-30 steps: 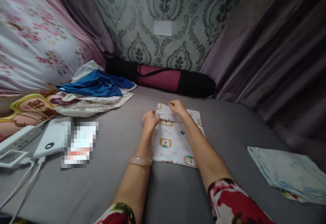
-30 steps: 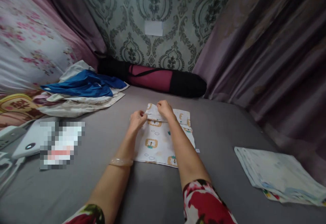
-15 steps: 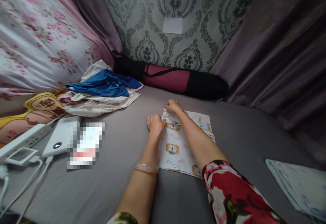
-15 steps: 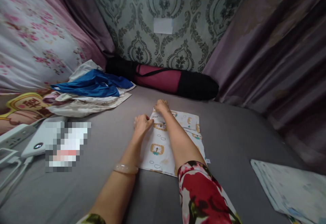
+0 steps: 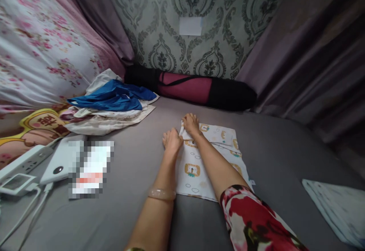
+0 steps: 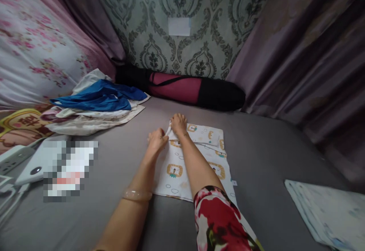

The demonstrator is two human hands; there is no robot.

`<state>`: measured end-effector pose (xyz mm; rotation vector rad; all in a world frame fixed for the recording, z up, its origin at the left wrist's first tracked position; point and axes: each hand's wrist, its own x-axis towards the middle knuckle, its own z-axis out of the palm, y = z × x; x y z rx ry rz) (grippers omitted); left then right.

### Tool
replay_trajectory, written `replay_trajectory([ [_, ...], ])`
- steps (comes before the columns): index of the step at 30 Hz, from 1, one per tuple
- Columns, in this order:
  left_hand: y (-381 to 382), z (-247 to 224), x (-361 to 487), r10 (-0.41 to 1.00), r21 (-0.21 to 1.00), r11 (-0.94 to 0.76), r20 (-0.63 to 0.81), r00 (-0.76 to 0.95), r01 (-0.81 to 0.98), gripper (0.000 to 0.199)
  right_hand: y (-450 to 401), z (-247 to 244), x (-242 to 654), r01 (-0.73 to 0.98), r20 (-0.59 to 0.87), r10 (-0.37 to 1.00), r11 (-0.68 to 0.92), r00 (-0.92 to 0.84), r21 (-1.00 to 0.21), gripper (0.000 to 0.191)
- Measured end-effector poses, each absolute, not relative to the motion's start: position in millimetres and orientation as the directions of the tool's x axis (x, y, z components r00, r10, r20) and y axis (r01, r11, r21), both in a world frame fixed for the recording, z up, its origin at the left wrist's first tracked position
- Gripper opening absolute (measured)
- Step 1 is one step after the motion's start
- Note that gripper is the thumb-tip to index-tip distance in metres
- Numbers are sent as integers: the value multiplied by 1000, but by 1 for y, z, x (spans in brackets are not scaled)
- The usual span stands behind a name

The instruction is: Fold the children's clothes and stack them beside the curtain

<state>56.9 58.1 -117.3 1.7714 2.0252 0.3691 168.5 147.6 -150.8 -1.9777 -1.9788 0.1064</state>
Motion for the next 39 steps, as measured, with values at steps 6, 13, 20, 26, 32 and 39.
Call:
replay_trajectory([
  [6, 65, -122, 62, 992, 535, -119, 104, 75, 837, 40, 152, -137, 176, 937, 74, 996, 63, -40, -344, 33],
  [13, 72, -138, 75, 948, 502, -313, 112, 298, 806, 63, 98, -131, 197, 938, 192, 976, 163, -107, -306, 47],
  [20, 71, -149, 77, 945, 442, -312, 52, 323, 841, 52, 63, -151, 197, 951, 86, 982, 184, -168, -247, 55],
  [26, 71, -156, 73, 945, 387, -322, 75, 318, 864, 48, 59, -152, 201, 953, 110, 979, 194, -172, -233, 58],
  [32, 71, -160, 72, 952, 355, -303, 59, 302, 885, 50, 50, -149, 222, 962, 70, 990, 134, -120, -236, 61],
  [39, 72, -160, 73, 958, 386, -279, 54, 280, 879, 49, 37, -149, 267, 979, 31, 999, 23, -18, -201, 62],
])
